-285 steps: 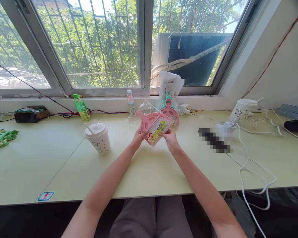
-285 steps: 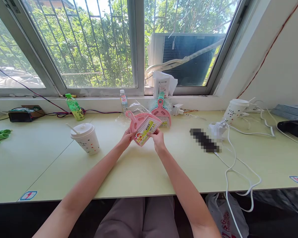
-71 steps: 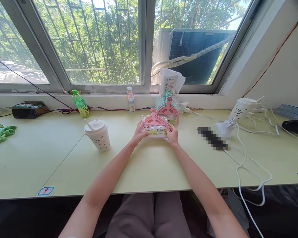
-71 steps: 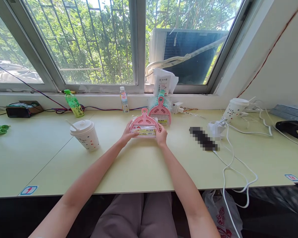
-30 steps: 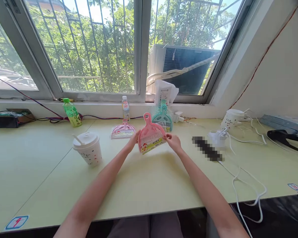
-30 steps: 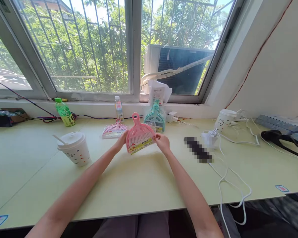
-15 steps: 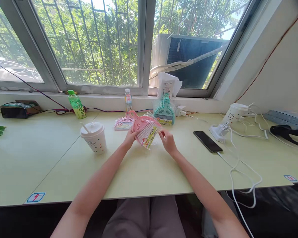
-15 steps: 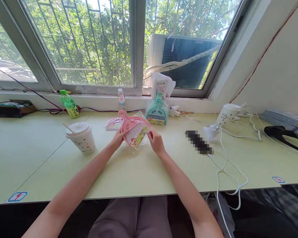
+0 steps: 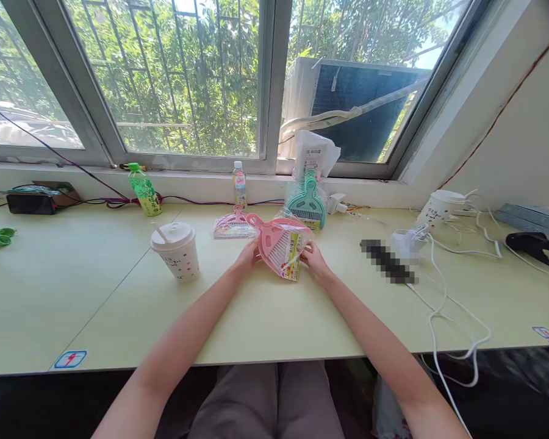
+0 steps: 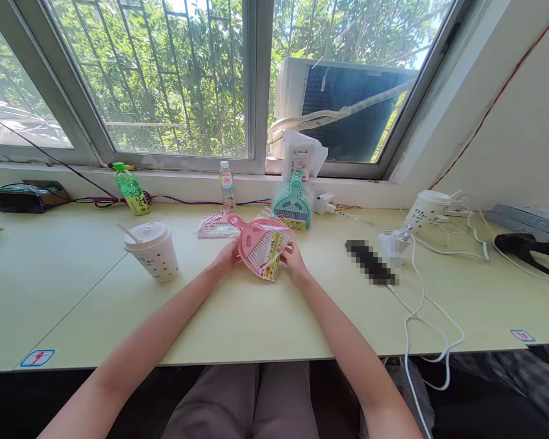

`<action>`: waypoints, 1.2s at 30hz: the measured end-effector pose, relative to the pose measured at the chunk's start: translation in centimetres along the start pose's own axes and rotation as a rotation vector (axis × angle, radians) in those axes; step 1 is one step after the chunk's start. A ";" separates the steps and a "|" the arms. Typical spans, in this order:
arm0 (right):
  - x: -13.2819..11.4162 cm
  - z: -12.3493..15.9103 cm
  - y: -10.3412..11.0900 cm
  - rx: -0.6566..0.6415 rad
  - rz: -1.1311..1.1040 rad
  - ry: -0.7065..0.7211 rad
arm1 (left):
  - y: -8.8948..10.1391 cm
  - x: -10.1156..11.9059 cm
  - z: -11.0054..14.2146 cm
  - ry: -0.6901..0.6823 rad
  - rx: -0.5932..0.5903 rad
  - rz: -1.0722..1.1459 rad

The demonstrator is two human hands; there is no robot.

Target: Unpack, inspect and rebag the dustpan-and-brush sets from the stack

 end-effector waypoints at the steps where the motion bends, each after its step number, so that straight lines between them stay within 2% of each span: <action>1: -0.1 0.1 -0.1 -0.017 0.008 -0.020 | 0.6 -0.1 -0.3 -0.008 0.085 0.015; 4: -0.8 0.2 -0.1 -0.085 0.060 -0.064 | 1.8 -0.2 -1.0 -0.048 0.280 0.095; 6: -1.5 0.2 0.4 -0.111 0.088 -0.068 | 1.8 0.1 -1.0 -0.084 0.291 0.144; 10: -2.9 -0.2 2.5 -0.121 0.106 -0.018 | 0.8 1.2 -0.4 -0.124 0.201 0.171; 13: -3.7 -0.2 3.9 -0.177 0.141 0.000 | 0.9 2.6 0.2 -0.094 0.149 0.106; 16: -4.0 0.3 4.1 -0.286 0.217 -0.018 | 1.3 3.4 0.6 -0.035 0.044 -0.164; 18: -3.9 0.6 3.8 -0.352 0.279 -0.035 | 1.2 3.2 0.7 -0.016 -0.051 -0.370; 21: -3.8 0.6 3.9 -0.383 0.320 -0.062 | 1.1 2.6 0.5 -0.049 -0.110 -0.450; 23: -3.8 0.1 4.9 -0.327 0.282 -0.062 | 1.9 2.7 0.1 -0.102 -0.004 -0.422; 26: -3.9 -1.2 7.5 -0.117 0.152 -0.027 | 4.6 4.1 -0.1 -0.221 0.342 -0.466; 29: -3.6 -2.2 9.8 0.120 0.002 0.019 | 7.0 6.1 0.6 -0.379 0.745 -0.730; 31: -3.2 -2.5 10.3 0.200 -0.073 0.050 | 7.0 7.1 1.3 -0.501 0.910 -0.964; 32: -3.0 -2.6 10.1 0.211 -0.098 0.063 | 6.5 7.2 1.7 -0.562 0.934 -1.056; 33: -2.8 -2.6 9.7 0.213 -0.114 0.072 | 5.7 7.1 1.9 -0.613 0.911 -1.112; 35: -2.6 -2.3 8.3 0.184 -0.129 0.078 | 3.4 6.2 2.0 -0.653 0.727 -1.099; 36: -2.6 -2.0 7.4 0.150 -0.127 0.077 | 2.1 5.4 1.9 -0.626 0.573 -1.022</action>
Point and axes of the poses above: each hand's wrist, its own z-axis away from the middle knuckle, its own y-axis out of the back of the hand, x = y × z, the point moved 3 cm from there along -z, towards the middle knuckle, and after that the axes turned 7 degrees about z, right-handed, at the moved point
